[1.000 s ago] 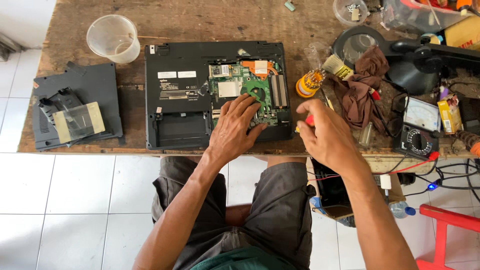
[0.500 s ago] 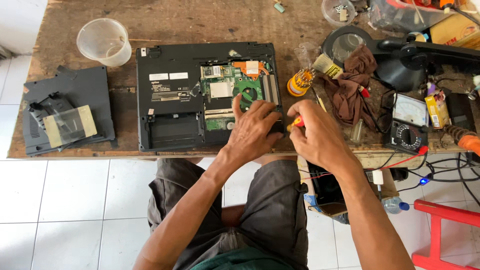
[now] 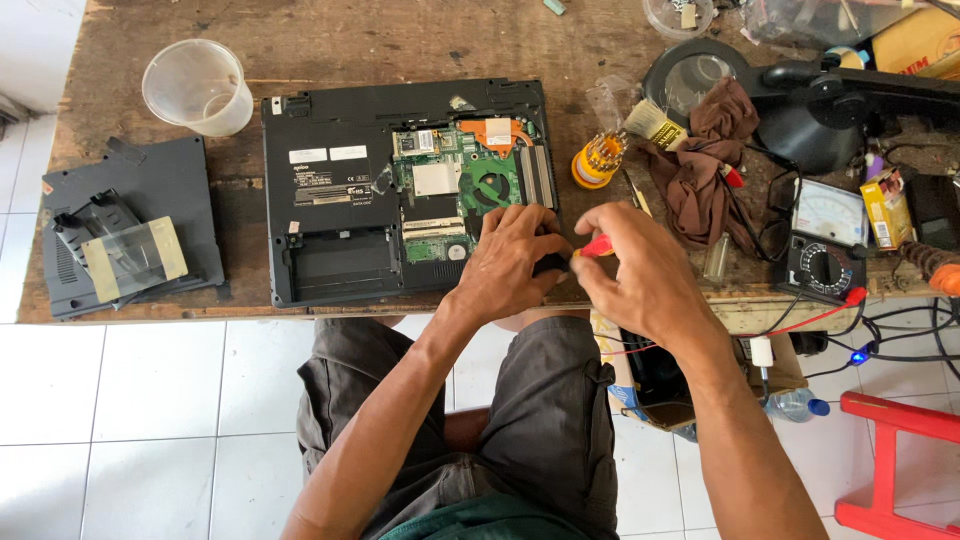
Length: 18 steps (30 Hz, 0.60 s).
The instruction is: The person uses a screwdriver to remove screws from the back of a disassembled laptop. They place the removed screws into a small plastic container and continue unscrewing various parts of the laptop chassis.
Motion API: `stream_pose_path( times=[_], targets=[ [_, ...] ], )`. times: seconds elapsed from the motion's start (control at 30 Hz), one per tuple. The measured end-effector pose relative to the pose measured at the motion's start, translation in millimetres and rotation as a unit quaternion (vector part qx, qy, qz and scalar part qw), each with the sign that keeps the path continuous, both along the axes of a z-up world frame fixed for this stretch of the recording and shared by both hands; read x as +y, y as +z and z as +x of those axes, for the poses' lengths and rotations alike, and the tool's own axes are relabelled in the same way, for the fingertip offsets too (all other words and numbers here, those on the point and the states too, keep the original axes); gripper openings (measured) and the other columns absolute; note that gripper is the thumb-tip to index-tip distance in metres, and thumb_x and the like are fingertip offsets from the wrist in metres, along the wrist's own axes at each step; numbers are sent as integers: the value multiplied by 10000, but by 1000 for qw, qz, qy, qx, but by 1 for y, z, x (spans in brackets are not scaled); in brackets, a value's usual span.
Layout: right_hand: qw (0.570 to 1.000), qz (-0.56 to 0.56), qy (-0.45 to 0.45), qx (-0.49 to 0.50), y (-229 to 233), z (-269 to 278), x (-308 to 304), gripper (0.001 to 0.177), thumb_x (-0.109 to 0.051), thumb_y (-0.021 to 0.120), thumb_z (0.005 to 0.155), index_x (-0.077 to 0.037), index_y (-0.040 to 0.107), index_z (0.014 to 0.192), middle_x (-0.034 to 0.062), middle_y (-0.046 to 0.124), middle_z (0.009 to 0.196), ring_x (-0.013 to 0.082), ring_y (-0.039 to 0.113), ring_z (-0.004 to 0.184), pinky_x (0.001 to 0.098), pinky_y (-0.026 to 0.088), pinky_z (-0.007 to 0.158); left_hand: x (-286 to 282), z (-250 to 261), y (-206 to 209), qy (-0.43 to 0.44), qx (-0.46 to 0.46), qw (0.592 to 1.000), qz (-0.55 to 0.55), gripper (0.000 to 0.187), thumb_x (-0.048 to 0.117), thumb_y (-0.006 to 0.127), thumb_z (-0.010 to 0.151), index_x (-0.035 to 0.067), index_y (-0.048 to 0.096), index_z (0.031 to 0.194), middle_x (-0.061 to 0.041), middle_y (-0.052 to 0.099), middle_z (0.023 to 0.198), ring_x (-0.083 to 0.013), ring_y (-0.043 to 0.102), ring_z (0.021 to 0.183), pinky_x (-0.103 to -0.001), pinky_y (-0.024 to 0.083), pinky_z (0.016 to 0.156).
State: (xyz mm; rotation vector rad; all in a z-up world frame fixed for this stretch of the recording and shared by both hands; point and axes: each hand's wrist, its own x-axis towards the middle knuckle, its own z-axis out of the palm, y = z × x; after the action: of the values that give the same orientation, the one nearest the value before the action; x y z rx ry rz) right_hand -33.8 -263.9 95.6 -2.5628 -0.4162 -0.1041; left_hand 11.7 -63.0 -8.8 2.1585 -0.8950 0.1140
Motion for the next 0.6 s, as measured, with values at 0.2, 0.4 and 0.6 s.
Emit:
stream_pose_path(
  times=[0.2,0.4,0.6],
  targets=[
    [995,-30,-89,23,-12,-2,-2,189,-396,705,1090,-226,788,1108,177,791,845,456,777,919,552,616,748,-4,1,-8,17,-13,999,23,263,299,921,864,183,776,1051,-17,565,1200,-271,566,1196,-556,375,1174],
    [998,3,-59,20,-8,-3,-6,418,-212,789,916,-151,682,1315,238,745,1130,526,718,1156,635,578,933,-14,0,-7,34,-24,998,54,346,320,933,844,193,776,1125,-15,513,1192,-272,529,1155,-601,337,1189],
    [990,-83,-110,27,-2,-8,2,316,-549,656,1107,-273,804,1148,163,804,833,448,796,917,552,631,791,-25,11,-21,31,-26,994,99,330,410,915,816,244,705,1011,-7,457,1121,-286,483,1139,-638,308,1147]
  ],
)
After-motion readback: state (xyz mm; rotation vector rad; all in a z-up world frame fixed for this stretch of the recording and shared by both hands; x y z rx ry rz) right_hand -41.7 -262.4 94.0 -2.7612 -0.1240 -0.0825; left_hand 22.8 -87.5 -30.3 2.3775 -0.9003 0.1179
